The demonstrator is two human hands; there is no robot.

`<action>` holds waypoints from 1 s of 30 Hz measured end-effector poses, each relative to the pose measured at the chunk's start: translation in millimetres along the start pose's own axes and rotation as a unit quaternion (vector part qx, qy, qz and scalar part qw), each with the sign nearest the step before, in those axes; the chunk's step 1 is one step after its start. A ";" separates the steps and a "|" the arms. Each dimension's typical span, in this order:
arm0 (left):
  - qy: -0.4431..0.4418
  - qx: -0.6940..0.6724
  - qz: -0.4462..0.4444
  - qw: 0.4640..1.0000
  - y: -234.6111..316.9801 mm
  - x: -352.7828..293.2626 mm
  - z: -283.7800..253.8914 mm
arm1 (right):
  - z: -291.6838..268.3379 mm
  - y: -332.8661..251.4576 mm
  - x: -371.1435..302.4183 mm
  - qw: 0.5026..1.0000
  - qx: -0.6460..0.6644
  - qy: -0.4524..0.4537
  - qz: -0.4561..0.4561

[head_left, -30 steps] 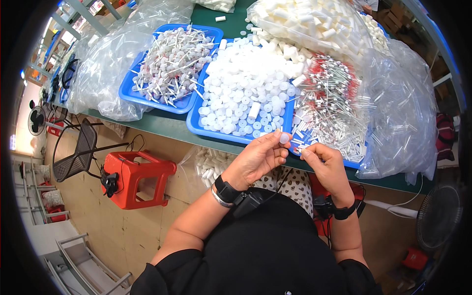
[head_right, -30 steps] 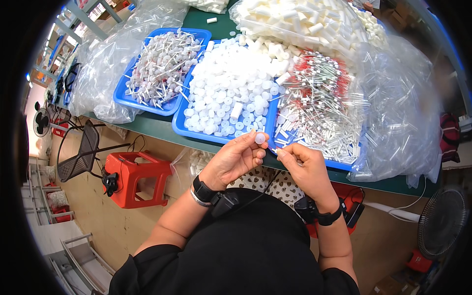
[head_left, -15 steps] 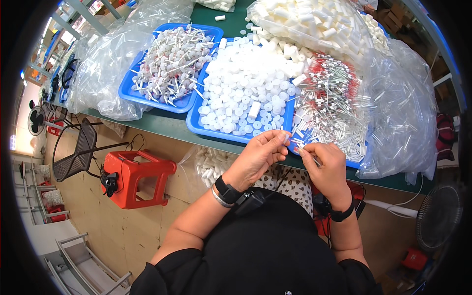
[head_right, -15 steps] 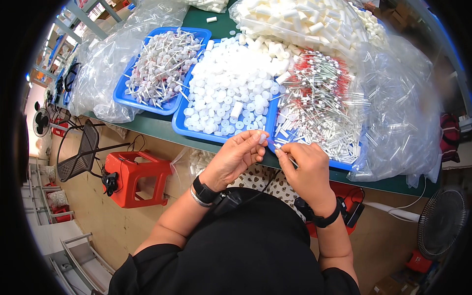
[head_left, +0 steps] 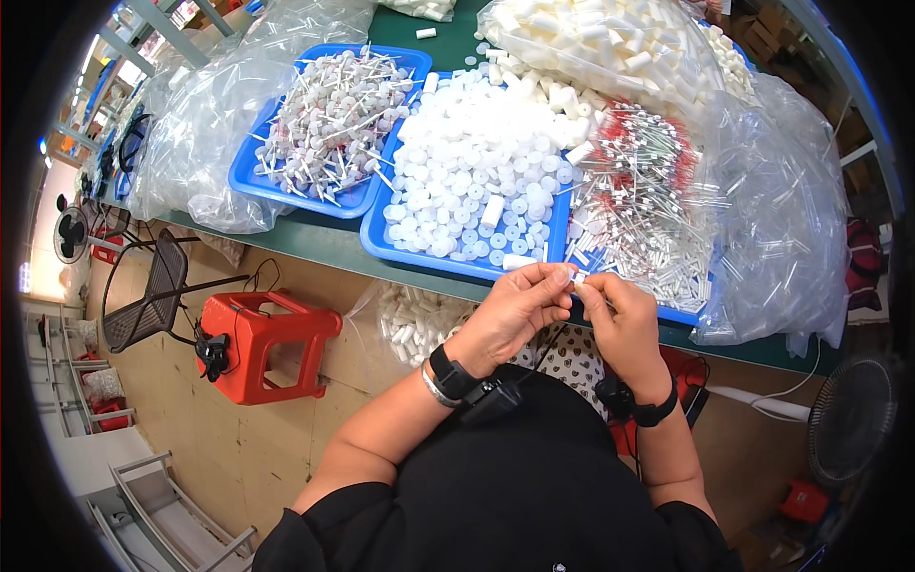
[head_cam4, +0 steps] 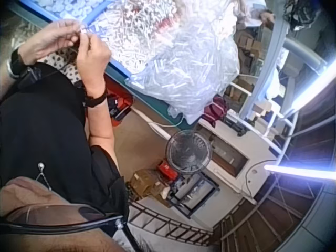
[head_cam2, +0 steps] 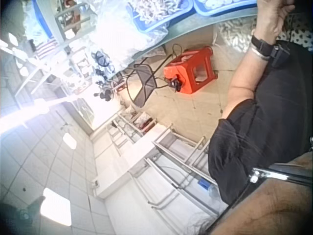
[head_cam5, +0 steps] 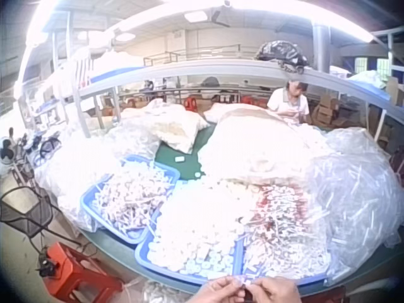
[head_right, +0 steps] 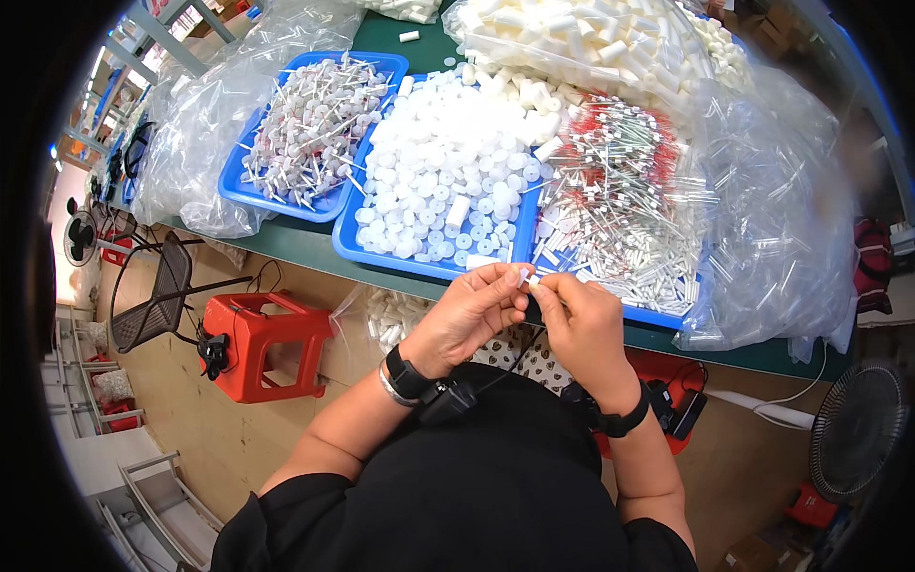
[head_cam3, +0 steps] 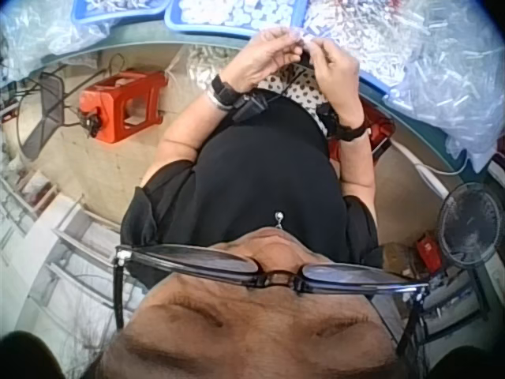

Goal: The person repeatedly picks small white plastic caps and clear plastic tubes from blue trays on a table. They insert the tubes into the caps by hand and place the assembled units into a separate tray. The process is continuous and repetitive throughout the clip.

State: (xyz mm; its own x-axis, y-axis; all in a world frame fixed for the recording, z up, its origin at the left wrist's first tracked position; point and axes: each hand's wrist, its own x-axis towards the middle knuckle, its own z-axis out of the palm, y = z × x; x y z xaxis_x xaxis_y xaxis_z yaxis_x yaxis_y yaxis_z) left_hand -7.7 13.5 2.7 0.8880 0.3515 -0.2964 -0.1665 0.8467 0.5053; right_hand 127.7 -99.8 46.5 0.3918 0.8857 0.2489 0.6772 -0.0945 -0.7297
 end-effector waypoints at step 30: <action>0.146 0.023 0.182 0.972 37.0 -6.0 -10.2 | 16.7 19.1 52.1 0.979 -0.179 -0.037 -0.095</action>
State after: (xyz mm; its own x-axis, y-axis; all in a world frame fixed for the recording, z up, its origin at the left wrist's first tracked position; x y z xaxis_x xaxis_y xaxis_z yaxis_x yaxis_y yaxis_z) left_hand -23.6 46.8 14.9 0.6130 0.7284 -0.3060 -0.4211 0.6290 0.6535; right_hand 150.6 -47.9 34.9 0.2003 0.9321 0.3018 0.9136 -0.0664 -0.4012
